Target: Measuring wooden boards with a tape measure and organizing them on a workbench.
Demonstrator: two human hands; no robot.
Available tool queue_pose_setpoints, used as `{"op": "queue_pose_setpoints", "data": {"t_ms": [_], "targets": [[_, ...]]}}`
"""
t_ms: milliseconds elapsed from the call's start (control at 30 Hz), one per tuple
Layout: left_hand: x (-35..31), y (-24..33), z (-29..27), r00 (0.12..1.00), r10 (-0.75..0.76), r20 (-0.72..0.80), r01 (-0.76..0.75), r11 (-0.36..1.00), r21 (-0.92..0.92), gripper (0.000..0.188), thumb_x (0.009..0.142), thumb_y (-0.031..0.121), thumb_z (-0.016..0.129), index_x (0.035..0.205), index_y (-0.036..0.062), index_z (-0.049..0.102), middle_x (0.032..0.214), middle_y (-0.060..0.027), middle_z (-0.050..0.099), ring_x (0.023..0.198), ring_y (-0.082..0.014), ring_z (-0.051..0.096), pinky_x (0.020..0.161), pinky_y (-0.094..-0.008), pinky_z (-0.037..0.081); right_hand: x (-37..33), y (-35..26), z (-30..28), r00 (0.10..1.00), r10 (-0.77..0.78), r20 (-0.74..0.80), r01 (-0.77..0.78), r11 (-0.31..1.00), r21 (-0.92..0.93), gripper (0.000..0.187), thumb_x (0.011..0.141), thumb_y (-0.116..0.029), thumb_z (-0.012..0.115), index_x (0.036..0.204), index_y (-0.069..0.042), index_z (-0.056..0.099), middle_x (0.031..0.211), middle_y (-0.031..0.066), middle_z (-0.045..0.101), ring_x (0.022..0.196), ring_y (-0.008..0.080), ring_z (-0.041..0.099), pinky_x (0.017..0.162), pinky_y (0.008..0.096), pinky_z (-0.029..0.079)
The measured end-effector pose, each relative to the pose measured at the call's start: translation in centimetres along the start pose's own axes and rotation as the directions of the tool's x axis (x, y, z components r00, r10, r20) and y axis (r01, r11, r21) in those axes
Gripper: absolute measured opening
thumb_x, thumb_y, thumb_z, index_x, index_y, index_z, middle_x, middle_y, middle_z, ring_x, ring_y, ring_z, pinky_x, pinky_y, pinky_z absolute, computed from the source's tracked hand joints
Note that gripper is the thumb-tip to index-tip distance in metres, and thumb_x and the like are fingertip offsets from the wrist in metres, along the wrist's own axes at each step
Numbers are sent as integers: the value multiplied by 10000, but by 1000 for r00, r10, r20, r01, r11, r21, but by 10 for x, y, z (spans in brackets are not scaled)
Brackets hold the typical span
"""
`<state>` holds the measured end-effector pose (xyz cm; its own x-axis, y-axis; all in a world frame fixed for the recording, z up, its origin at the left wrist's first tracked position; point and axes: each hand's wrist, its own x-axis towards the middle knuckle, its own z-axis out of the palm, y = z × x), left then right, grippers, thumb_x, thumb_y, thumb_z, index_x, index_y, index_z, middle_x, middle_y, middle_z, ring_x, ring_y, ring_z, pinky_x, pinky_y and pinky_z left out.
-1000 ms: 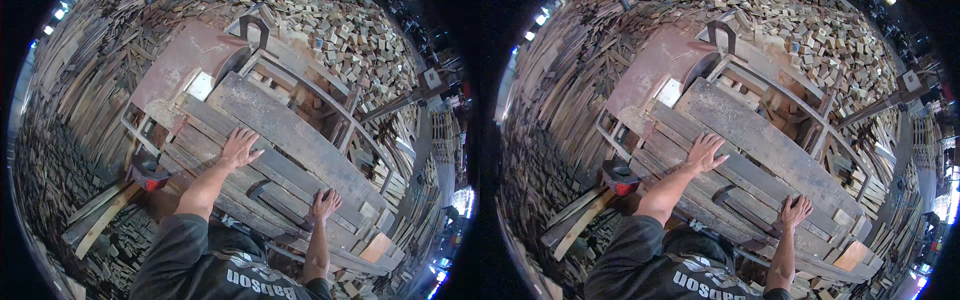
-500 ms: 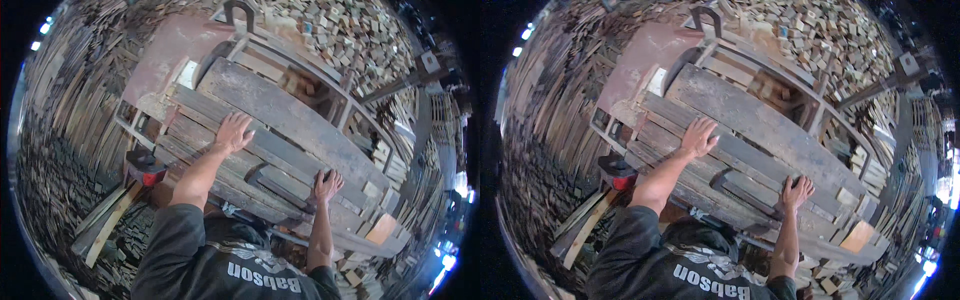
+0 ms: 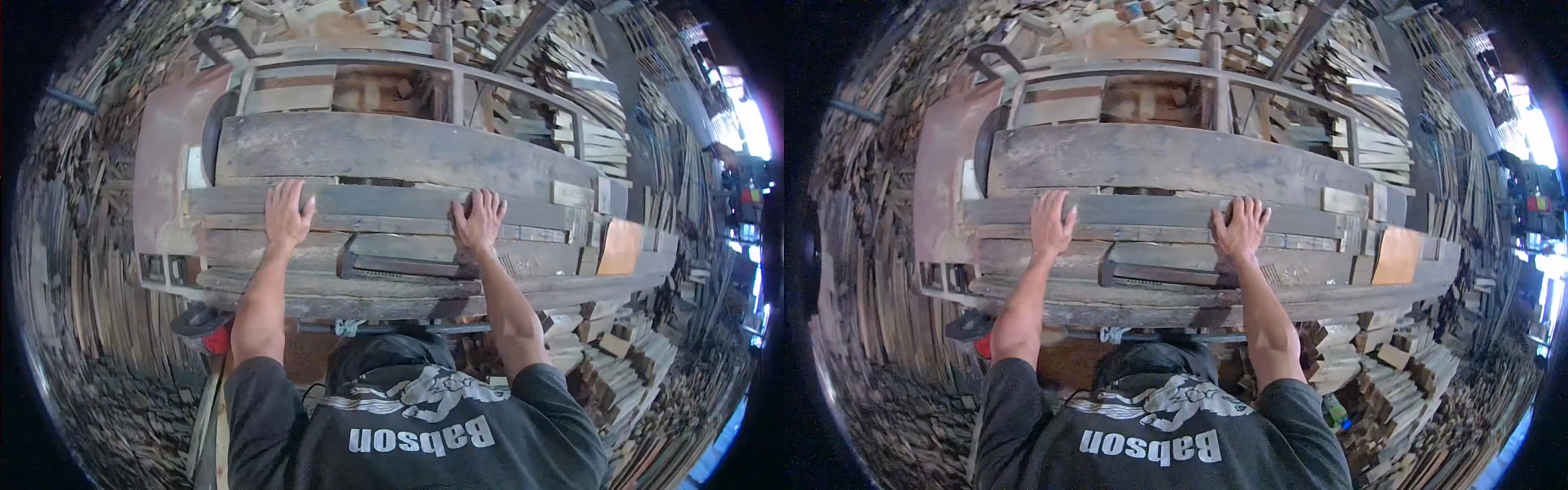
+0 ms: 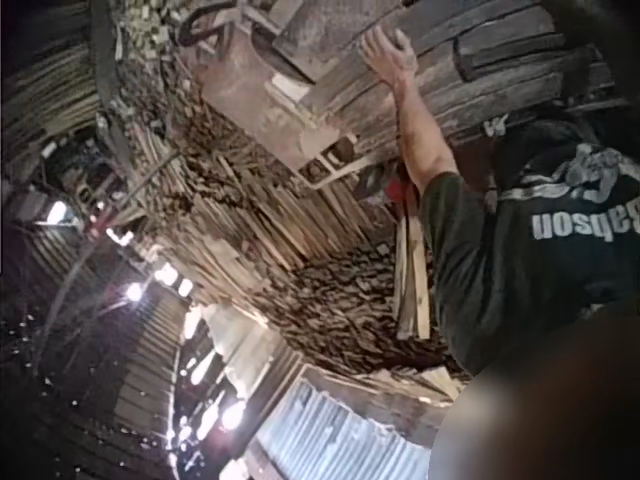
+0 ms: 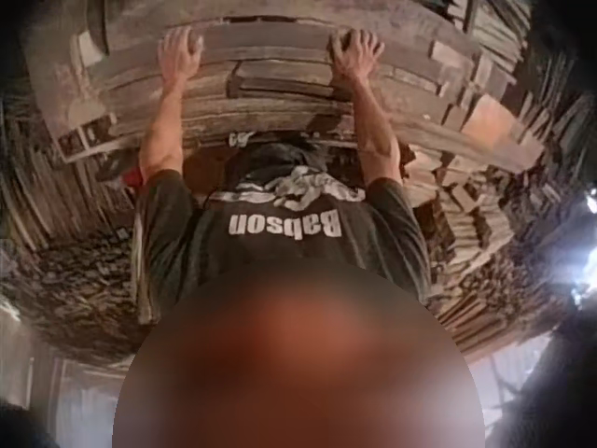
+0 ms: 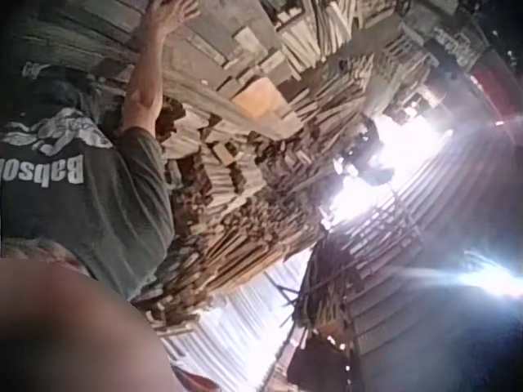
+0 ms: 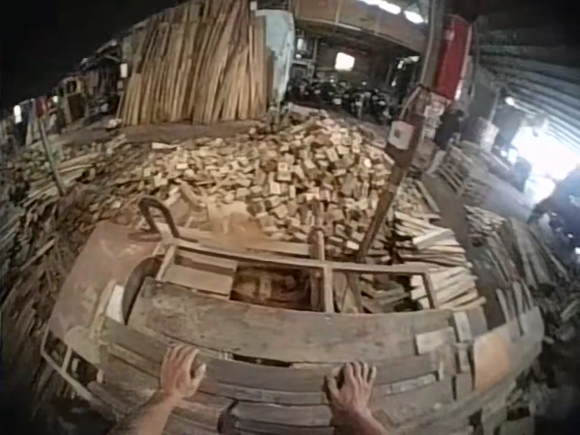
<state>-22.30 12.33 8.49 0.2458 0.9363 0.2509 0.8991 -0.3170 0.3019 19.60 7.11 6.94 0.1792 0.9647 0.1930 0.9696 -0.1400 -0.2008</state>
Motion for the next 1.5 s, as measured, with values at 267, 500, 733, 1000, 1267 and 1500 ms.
{"op": "queue_pose_setpoints", "data": {"t_ms": [267, 500, 733, 1000, 1267, 1500], "targets": [[1, 5, 9, 999, -17, -29, 20, 994, 104, 544, 916, 399, 620, 1358, 101, 512, 1351, -126, 541, 1330, -358, 440, 1092, -551, 331, 2, 1, -7, 1000, 10, -10, -10, 999, 32, 536, 856, -502, 610, 1142, -50, 582, 1237, 140, 549, 1267, 357, 419, 1120, 598, 213], [-1, 10, 8, 993, -112, 32, 108, 987, 116, 616, 908, 492, 620, 1364, 92, 511, 1390, -120, 534, 1380, -343, 400, 1129, -572, 289, 2, -4, -7, 1000, 6, -1, -6, 999, 47, 517, 879, -483, 594, 1154, -46, 564, 1251, 144, 541, 1276, 353, 415, 1131, 597, 201], [0, 11, 3, 994, -62, -95, 70, 995, 77, 615, 901, 461, 643, 1377, 95, 511, 1353, -143, 559, 1331, -359, 444, 1107, -540, 315, 1, -3, -5, 1000, 12, -5, -12, 1000, 25, 519, 877, -492, 596, 1145, -47, 569, 1244, 142, 541, 1274, 349, 413, 1130, 594, 201], [-41, 105, -15, 945, -183, 270, 260, 923, -283, 351, 876, 377, 696, 1074, 93, 634, 958, -133, 655, 878, -357, 651, 721, -466, 507, 1, -2, -8, 999, 27, 18, -28, 999, 45, 519, 872, -487, 599, 1150, -51, 559, 1249, 145, 539, 1300, 362, 394, 1134, 602, 194], [-52, 127, 7, 963, -187, 196, 232, 942, -243, 217, 915, 305, 646, 933, 91, 612, 928, -115, 658, 858, -379, 650, 711, -500, 511, -1, -1, -4, 1000, 23, 6, -23, 999, 37, 519, 875, -497, 600, 1143, -54, 563, 1240, 139, 543, 1295, 357, 402, 1140, 605, 189], [-45, 146, 10, 956, -174, 238, 239, 929, -283, 263, 897, 347, 669, 950, 89, 655, 932, -126, 678, 861, -376, 659, 708, -488, 513, 2, -2, 0, 999, 8, -45, -7, 1000, 24, 501, 875, -491, 603, 1123, -57, 574, 1225, 132, 555, 1266, 349, 425, 1127, 601, 219]]}}
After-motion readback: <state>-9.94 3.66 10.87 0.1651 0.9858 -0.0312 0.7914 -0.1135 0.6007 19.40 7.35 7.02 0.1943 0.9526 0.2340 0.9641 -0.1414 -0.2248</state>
